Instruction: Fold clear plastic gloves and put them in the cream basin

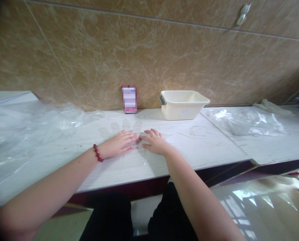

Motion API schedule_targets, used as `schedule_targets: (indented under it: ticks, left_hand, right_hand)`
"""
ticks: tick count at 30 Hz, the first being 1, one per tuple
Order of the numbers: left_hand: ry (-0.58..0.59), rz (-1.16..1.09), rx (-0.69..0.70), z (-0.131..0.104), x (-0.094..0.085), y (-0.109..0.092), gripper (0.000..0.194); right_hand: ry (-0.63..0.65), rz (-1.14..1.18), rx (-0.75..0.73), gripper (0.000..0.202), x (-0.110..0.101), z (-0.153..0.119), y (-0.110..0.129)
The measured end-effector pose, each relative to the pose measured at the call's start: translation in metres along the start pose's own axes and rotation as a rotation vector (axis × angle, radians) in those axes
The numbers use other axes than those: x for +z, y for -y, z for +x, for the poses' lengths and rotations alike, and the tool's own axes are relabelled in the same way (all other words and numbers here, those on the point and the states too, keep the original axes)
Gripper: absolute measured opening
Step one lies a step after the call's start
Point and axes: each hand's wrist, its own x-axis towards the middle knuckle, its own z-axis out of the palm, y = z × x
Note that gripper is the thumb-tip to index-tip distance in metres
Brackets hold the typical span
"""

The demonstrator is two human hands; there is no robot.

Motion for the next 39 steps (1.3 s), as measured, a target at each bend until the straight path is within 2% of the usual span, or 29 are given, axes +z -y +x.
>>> schedule_targets:
  ticks: [2, 5, 15, 20, 32, 36, 39]
  left_hand:
    - [0.107, -0.025, 0.024, -0.001, 0.002, -0.003, 0.045]
    - [0.202, -0.047, -0.025, -0.003, 0.003, -0.002, 0.046]
    - [0.370, -0.124, -0.112, -0.016, -0.019, 0.025, 0.047]
    - [0.422, -0.190, -0.134, -0.019, -0.025, 0.032, 0.043]
    - [0.311, -0.149, -0.229, -0.020, -0.026, 0.040, 0.038]
    - [0.181, -0.028, -0.283, -0.020, -0.031, 0.048, 0.038]
    - [0.048, 0.077, -0.467, -0.025, -0.031, 0.067, 0.039]
  right_hand:
    - [-0.002, 0.003, 0.002, 0.038, 0.000, 0.000, 0.000]
    - [0.011, 0.008, 0.011, 0.039, -0.002, -0.001, 0.001]
    - [0.037, 0.042, 0.014, 0.040, -0.003, 0.001, -0.001]
    - [0.042, 0.051, 0.027, 0.040, -0.003, 0.001, -0.001]
    - [0.038, 0.042, 0.020, 0.040, -0.003, 0.002, -0.001]
    - [0.034, 0.049, 0.021, 0.040, -0.003, 0.001, 0.000]
    - [0.026, 0.050, 0.014, 0.040, -0.003, 0.001, 0.000]
